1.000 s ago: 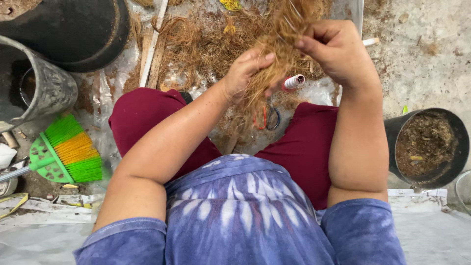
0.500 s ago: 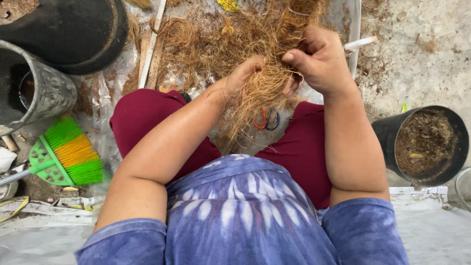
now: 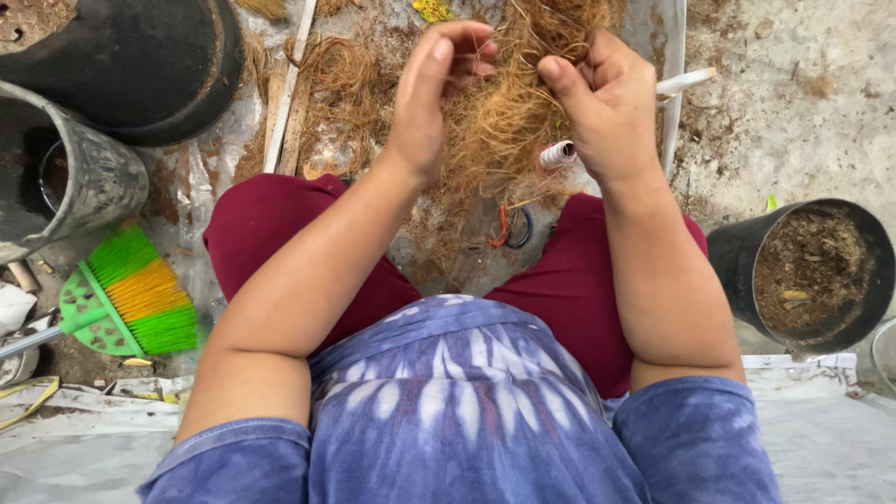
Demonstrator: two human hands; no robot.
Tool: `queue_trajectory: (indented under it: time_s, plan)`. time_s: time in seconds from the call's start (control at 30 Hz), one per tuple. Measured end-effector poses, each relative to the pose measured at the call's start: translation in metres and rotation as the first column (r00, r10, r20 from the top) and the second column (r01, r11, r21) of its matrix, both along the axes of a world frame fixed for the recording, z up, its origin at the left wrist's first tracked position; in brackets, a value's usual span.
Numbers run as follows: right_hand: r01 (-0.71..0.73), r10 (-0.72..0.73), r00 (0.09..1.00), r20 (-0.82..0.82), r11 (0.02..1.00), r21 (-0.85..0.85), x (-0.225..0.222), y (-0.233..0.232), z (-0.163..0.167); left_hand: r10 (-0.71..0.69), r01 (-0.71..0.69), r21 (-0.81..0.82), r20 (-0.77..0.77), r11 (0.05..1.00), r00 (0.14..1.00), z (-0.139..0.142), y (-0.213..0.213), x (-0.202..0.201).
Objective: The person sits on the floor and bundles loose coconut fiber by hand. They gather a section of fiber, wrap it with white string from a spool, and tighten the bundle. The person repeats this process, adding more fiber and securing it with additional string.
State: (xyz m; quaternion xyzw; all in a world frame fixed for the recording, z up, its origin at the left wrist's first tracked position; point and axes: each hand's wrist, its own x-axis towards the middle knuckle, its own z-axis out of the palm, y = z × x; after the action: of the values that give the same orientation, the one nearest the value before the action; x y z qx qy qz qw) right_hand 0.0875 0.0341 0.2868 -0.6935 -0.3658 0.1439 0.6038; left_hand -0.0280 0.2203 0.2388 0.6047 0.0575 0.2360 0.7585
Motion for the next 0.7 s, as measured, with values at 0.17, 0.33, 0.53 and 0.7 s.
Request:
queue_trajectory:
  time_s: [0.17, 0.33, 0.53, 0.7]
  plan:
    - [0.014, -0.014, 1.000, -0.009, 0.998, 0.053, -0.007, 0.006, -0.007, 0.112, -0.138, 0.522, 0.081, 0.842, 0.990, 0.000, -0.035, -0.018]
    - [-0.116, 0.142, 0.985, -0.102, 0.967, 0.225, -0.003, 0.007, -0.007, -0.209, 0.202, -0.186, -0.018, 0.962, 0.978, -0.014, -0.051, -0.001]
    - [-0.039, 0.052, 0.989, 0.138, 0.995, -0.094, 0.020, 0.000, -0.008, -0.202, 0.200, -0.163, 0.006, 0.966, 0.979, -0.024, -0.052, 0.004]
    - [-0.020, 0.030, 0.992, 0.123, 0.997, -0.081, 0.020, -0.011, 0.023, -0.095, 0.091, -0.118, -0.029, 0.989, 0.995, -0.026, -0.049, 0.010]
